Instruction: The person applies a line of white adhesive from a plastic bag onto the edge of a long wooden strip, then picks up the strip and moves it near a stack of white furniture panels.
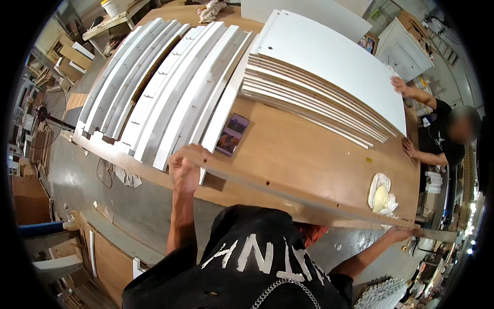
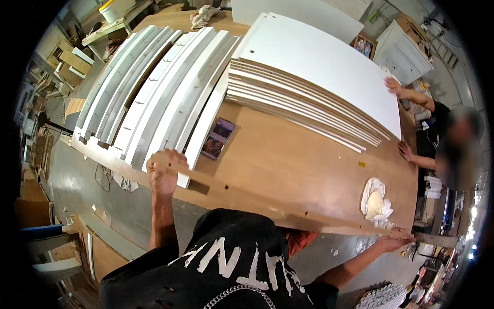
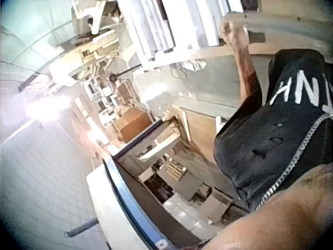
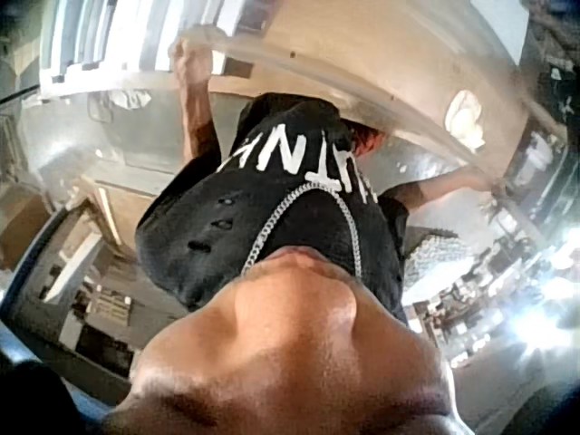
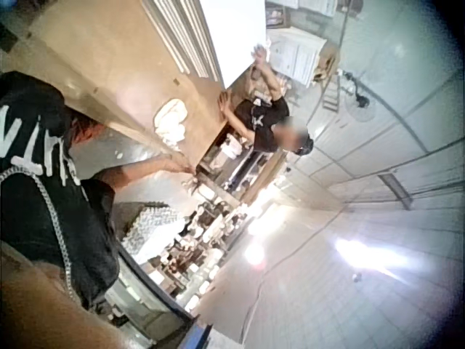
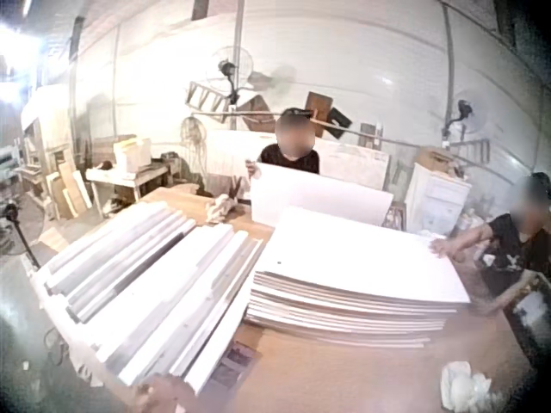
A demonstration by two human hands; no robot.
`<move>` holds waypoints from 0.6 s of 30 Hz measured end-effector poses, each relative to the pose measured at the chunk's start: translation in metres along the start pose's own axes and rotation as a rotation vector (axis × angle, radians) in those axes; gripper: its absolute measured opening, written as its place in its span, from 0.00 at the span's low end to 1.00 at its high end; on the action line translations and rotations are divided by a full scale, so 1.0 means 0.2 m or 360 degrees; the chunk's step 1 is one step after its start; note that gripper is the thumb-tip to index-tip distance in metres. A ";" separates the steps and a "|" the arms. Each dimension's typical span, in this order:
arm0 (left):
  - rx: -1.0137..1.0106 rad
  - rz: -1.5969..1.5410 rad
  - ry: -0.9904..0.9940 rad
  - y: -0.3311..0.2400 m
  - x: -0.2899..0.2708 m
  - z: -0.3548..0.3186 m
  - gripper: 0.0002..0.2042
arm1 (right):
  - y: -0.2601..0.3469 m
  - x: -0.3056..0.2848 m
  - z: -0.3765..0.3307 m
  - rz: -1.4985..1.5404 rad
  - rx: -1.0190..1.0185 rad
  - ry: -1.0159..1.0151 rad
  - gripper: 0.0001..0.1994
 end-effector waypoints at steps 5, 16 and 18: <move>0.0211 0.0021 0.0267 -0.19 0.01 -0.09 0.19 | -0.29 -0.27 0.20 0.0505 0.0280 0.0399 0.32; 0.0189 0.0189 0.0060 -0.25 0.04 -0.01 0.18 | -0.17 -0.07 0.16 0.0136 0.0160 0.0377 0.22; 0.0143 0.0196 -0.0102 -0.22 0.04 0.04 0.18 | -0.18 0.02 0.17 0.0179 0.0164 0.0410 0.20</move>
Point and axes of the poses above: each hand's wrist, its own z-axis towards the middle knuckle, its own x-axis out of the palm, y = z × x, the point moved 4 cm from there along z, towards the middle knuckle, and after that the axes turned 10 degrees about y, right-handed, at the moved point
